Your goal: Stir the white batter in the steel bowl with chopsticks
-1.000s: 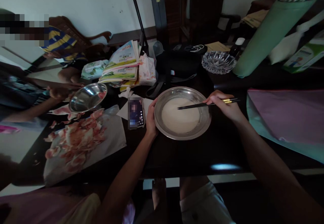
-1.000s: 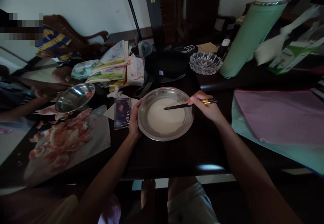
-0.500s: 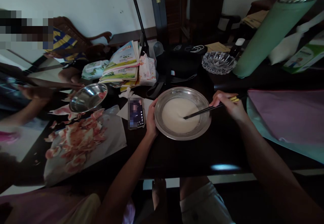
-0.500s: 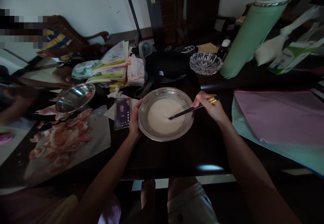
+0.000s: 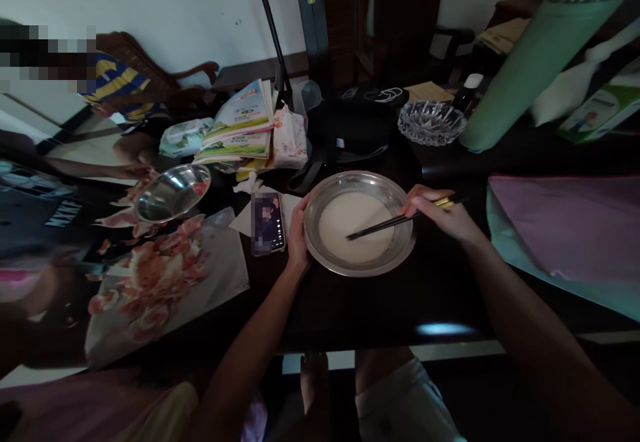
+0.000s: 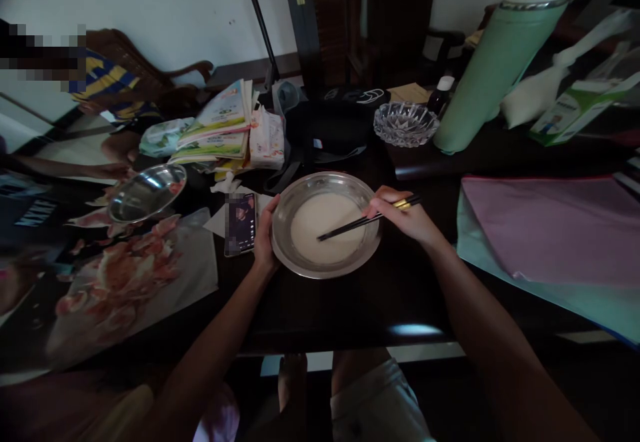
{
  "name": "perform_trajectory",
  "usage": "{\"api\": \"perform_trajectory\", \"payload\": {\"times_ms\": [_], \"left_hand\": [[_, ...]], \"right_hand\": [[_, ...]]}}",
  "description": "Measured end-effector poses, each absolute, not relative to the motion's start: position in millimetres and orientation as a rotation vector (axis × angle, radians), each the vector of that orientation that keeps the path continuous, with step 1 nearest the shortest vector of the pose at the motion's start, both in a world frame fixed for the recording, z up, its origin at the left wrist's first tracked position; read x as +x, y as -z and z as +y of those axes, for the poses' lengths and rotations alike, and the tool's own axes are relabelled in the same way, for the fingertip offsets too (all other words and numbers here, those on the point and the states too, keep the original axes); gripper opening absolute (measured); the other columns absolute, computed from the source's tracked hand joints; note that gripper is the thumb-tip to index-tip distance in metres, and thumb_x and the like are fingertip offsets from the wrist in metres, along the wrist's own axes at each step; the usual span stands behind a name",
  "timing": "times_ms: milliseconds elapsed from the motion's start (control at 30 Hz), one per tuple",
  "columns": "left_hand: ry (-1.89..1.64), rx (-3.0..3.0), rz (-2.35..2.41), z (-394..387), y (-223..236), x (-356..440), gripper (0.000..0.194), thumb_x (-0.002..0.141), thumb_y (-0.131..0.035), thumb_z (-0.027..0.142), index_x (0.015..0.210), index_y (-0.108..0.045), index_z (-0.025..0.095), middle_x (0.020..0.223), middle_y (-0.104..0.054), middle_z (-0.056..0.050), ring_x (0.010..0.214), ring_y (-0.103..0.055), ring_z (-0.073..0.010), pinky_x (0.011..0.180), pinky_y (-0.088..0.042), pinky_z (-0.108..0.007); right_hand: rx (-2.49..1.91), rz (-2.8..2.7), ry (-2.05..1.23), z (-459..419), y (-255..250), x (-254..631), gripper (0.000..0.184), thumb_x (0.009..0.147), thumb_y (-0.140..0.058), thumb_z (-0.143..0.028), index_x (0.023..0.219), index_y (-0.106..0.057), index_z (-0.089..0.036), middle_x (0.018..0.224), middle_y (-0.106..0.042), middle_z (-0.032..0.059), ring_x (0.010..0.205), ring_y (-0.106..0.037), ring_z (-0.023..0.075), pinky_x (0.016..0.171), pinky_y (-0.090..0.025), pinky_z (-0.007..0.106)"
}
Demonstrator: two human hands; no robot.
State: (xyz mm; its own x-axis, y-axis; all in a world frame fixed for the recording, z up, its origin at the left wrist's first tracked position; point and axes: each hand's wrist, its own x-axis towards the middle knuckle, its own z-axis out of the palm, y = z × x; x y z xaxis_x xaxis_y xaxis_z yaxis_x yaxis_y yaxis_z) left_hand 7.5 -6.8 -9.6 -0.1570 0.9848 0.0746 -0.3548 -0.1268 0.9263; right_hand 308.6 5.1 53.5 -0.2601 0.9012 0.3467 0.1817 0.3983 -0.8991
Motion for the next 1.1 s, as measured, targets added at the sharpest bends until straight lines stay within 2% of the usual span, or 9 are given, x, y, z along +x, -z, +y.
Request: {"api": "perform_trajectory", "payload": {"times_ms": [100,300,467,667,800,900,1000,1100], "left_hand": [[-1.54,0.919,0.973,-7.0,9.3,7.9,0.05,0.091,-0.063,0.062,0.128,-0.068,0.028,0.144,-0.065,-0.004,0.142,-0.053,-0.0286,0.123,-0.037,-0.045],[-1.536,0.946,0.966,-7.1,9.6,7.8,0.048,0.092,-0.061,0.06,0.128,-0.068,0.028,0.145,-0.064,-0.004,0.142,-0.053,-0.0286,0.123,-0.037,-0.047],[-1.544,0.953,0.99,-6.3,11.5,6.9,0.048,0.093,-0.06,0.06,0.128,-0.068,0.028,0.145,-0.064,-0.006,0.141,-0.054,-0.0285,0.122,-0.038,-0.046],[-1.542,0.954,0.995,-6.4,11.9,6.6,0.048,0.093,-0.06,0.061,0.127,-0.068,0.028,0.146,-0.064,-0.005,0.142,-0.053,-0.0274,0.123,-0.037,-0.044],[-1.543,0.931,0.995,-6.8,10.1,7.5,0.05,0.092,-0.062,0.061,0.128,-0.068,0.027,0.145,-0.064,-0.005,0.142,-0.053,-0.0283,0.122,-0.039,-0.044],[-1.546,0.913,0.991,-7.6,7.6,9.2,0.049,0.092,-0.062,0.06,0.128,-0.069,0.027,0.144,-0.065,-0.005,0.14,-0.055,-0.0286,0.122,-0.04,-0.045],[-1.544,0.912,0.985,-8.0,6.1,9.9,0.048,0.092,-0.062,0.059,0.127,-0.069,0.027,0.144,-0.066,-0.005,0.14,-0.055,-0.0287,0.121,-0.04,-0.046],[-1.545,0.91,0.981,-7.7,6.3,9.6,0.049,0.091,-0.063,0.059,0.127,-0.068,0.026,0.142,-0.066,-0.006,0.138,-0.057,-0.0286,0.12,-0.041,-0.046]], "right_hand": [[-0.983,-1.728,-0.857,6.2,-52.7,307.4,0.035,0.091,-0.067,-0.058,0.075,-0.079,-0.029,0.083,-0.078,0.0046,0.083,-0.071,0.0234,0.079,-0.054,0.04],[-0.966,-1.606,-0.876,6.1,-51.7,311.0,0.044,0.094,-0.063,-0.058,0.064,-0.073,-0.027,0.069,-0.072,0.0029,0.071,-0.068,0.0214,0.074,-0.053,0.039],[-1.007,-1.712,-0.848,6.0,-53.1,305.6,0.04,0.09,-0.066,-0.062,0.072,-0.077,-0.028,0.081,-0.077,0.0043,0.081,-0.071,0.0228,0.079,-0.054,0.039],[-1.015,-1.553,-0.897,6.0,-53.7,311.1,0.047,0.09,-0.064,-0.063,0.061,-0.072,-0.027,0.067,-0.071,0.0035,0.07,-0.068,0.0226,0.076,-0.054,0.041],[-0.982,-1.733,-0.932,5.3,-54.5,305.3,0.041,0.089,-0.066,-0.063,0.071,-0.077,-0.028,0.081,-0.078,0.0047,0.08,-0.07,0.0236,0.078,-0.055,0.04],[-1.037,-1.656,-0.841,6.7,-54.2,306.9,0.04,0.089,-0.067,-0.063,0.07,-0.077,-0.028,0.079,-0.077,0.0043,0.081,-0.07,0.0245,0.082,-0.054,0.043],[-1.032,-1.543,-0.849,7.0,-53.4,310.9,0.046,0.09,-0.065,-0.063,0.062,-0.073,-0.028,0.069,-0.073,0.0037,0.072,-0.069,0.0235,0.078,-0.054,0.043],[-0.975,-1.635,-0.925,5.8,-53.4,308.6,0.046,0.091,-0.064,-0.062,0.063,-0.074,-0.027,0.071,-0.074,0.0044,0.072,-0.069,0.023,0.073,-0.054,0.041]]}}
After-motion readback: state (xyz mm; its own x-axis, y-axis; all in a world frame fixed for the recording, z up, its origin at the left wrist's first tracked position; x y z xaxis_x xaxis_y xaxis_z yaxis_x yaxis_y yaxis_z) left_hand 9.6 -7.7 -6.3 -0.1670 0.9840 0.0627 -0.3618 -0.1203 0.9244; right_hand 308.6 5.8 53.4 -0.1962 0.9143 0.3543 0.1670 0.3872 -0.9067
